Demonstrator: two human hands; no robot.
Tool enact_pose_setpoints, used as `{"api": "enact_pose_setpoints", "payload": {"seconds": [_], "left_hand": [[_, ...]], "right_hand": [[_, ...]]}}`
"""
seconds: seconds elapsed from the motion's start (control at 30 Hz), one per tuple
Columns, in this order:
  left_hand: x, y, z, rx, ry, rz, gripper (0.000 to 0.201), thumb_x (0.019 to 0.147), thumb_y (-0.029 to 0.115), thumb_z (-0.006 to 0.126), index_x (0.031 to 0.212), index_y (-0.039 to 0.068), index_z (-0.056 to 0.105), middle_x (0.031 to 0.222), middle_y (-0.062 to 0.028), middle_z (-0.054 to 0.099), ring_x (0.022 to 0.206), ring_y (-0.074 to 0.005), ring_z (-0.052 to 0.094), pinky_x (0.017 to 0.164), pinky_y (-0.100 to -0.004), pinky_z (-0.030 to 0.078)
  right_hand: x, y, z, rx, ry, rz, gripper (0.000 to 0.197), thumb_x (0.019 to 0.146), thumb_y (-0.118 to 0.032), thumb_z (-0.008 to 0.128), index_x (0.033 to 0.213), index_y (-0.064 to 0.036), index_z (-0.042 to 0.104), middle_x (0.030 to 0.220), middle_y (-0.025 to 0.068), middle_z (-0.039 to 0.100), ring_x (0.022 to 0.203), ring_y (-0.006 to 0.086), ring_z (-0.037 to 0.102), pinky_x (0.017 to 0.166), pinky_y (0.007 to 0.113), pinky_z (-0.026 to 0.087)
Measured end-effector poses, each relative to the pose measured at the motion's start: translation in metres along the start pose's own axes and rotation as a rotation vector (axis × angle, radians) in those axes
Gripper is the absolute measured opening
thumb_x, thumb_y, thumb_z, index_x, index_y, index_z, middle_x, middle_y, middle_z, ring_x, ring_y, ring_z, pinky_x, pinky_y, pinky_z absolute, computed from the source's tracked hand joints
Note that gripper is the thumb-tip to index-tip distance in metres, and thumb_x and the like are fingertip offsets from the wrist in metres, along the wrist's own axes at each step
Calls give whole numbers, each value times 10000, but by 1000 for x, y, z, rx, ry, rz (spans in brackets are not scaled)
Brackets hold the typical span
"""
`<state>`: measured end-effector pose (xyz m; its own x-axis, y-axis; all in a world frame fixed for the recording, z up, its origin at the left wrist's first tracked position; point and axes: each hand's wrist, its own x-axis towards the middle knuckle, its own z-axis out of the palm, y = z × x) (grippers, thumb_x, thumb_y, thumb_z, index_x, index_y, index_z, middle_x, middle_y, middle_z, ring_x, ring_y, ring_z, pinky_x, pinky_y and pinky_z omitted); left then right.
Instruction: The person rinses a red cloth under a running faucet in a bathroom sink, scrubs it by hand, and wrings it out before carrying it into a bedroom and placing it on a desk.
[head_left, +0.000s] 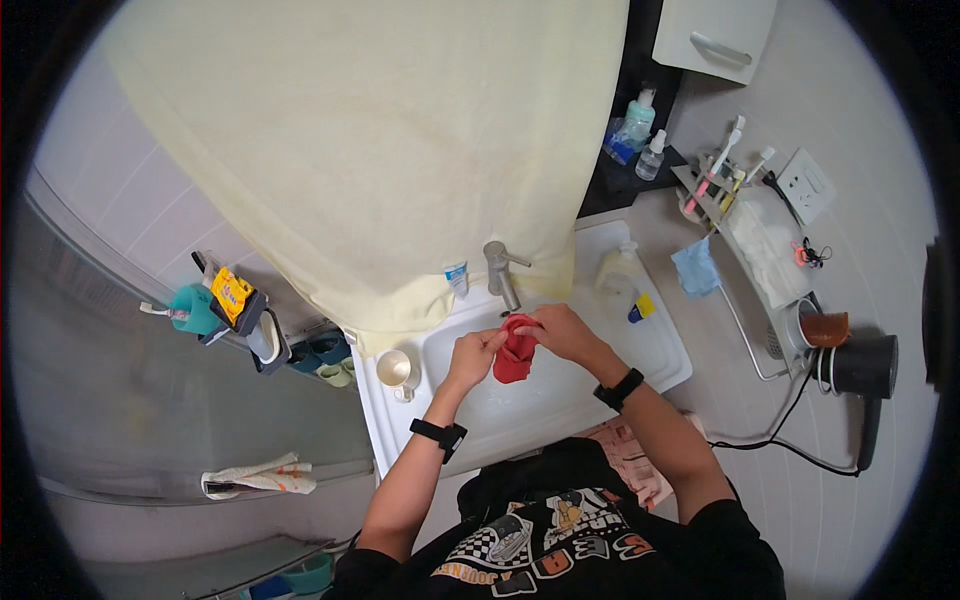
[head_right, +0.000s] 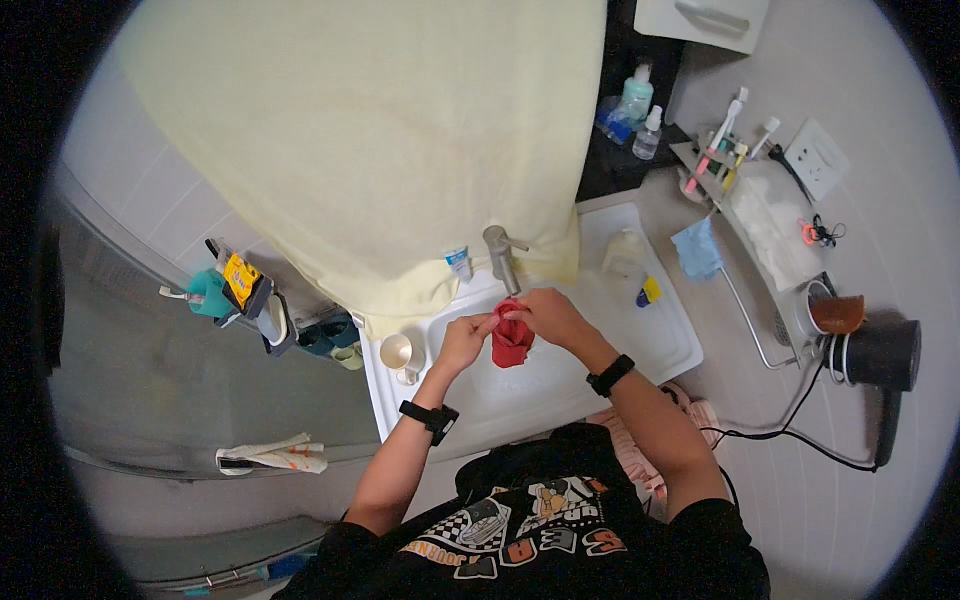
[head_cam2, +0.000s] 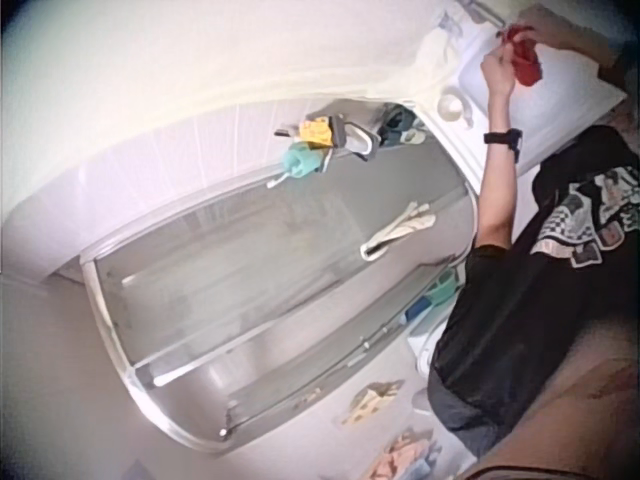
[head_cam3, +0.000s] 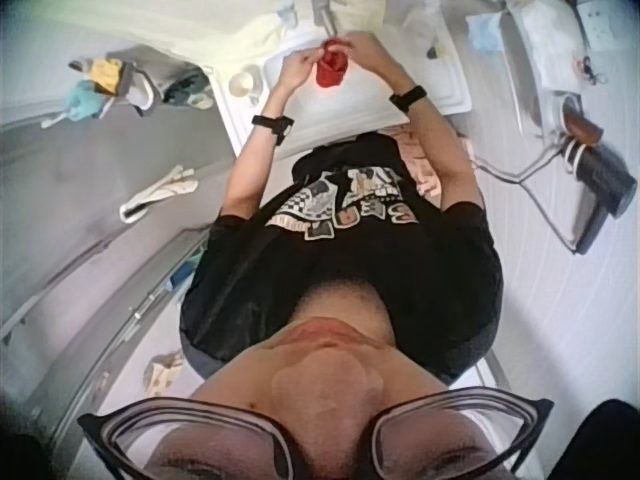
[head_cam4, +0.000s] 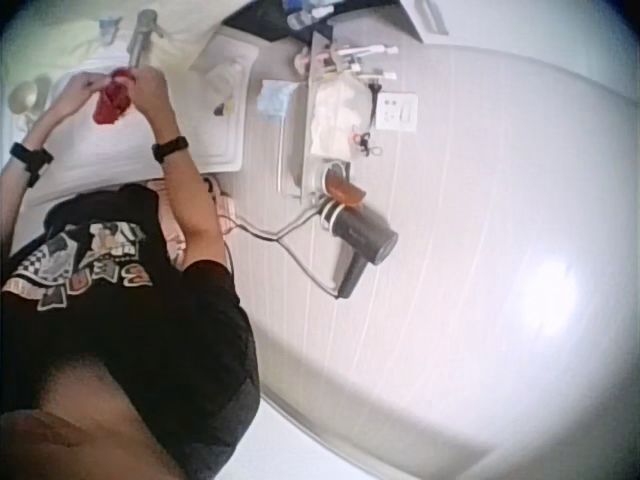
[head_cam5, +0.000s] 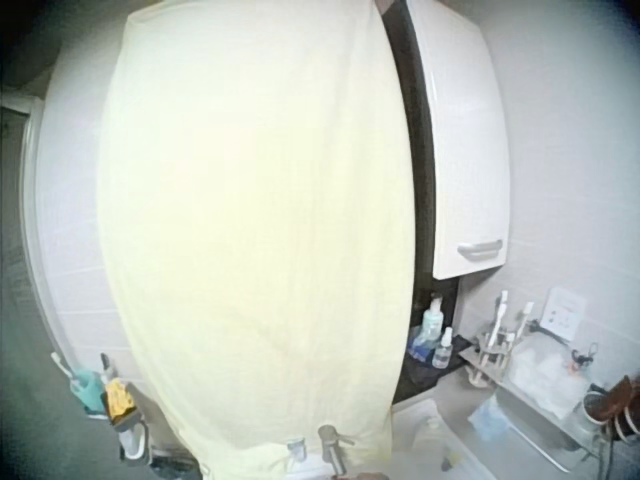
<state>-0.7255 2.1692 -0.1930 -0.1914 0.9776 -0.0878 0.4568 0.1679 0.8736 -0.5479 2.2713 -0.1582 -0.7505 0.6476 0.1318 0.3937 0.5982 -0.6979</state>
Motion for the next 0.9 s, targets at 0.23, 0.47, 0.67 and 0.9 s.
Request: {"api": "enact_pose_setpoints", "payload": {"seconds": [0.23, 0.47, 0.67, 0.9], "left_hand": [[12, 22, -12, 184, 369, 216, 252, 975, 194, 481, 911, -2, 627, 728, -244, 615, 722, -420, 609, 644, -472, 472], [25, 24, -51, 126, 632, 238, 229, 1007, 174, 427, 935, -3, 554, 709, -193, 597, 635, -351, 586, 613, -408, 463], [12, 47, -71, -605, 372, 80, 257, 1013, 180, 413, 873, 31, 569, 693, 33, 520, 627, -60, 459, 573, -233, 381], [10, -33, -35, -349, 449, 11, 347, 933, 227, 343, 806, 16, 588, 717, -64, 542, 702, -157, 520, 604, -313, 417]], "right_hand": [[26, -1, -76, -313, -45, -131, 263, 770, -272, 730, 792, -14, 683, 737, 181, 611, 714, 355, 594, 647, 421, 465], [24, -27, -163, -436, 149, -137, 147, 751, -142, 682, 810, -7, 687, 812, 188, 642, 784, 359, 625, 699, 414, 504], [-11, -10, -217, -391, 409, 43, 141, 799, -75, 604, 894, -11, 686, 812, 145, 625, 784, 296, 623, 712, 349, 494], [-1, 29, -169, -317, 423, -120, 106, 817, -78, 615, 862, 9, 657, 837, 159, 622, 746, 320, 602, 672, 365, 477]]}}
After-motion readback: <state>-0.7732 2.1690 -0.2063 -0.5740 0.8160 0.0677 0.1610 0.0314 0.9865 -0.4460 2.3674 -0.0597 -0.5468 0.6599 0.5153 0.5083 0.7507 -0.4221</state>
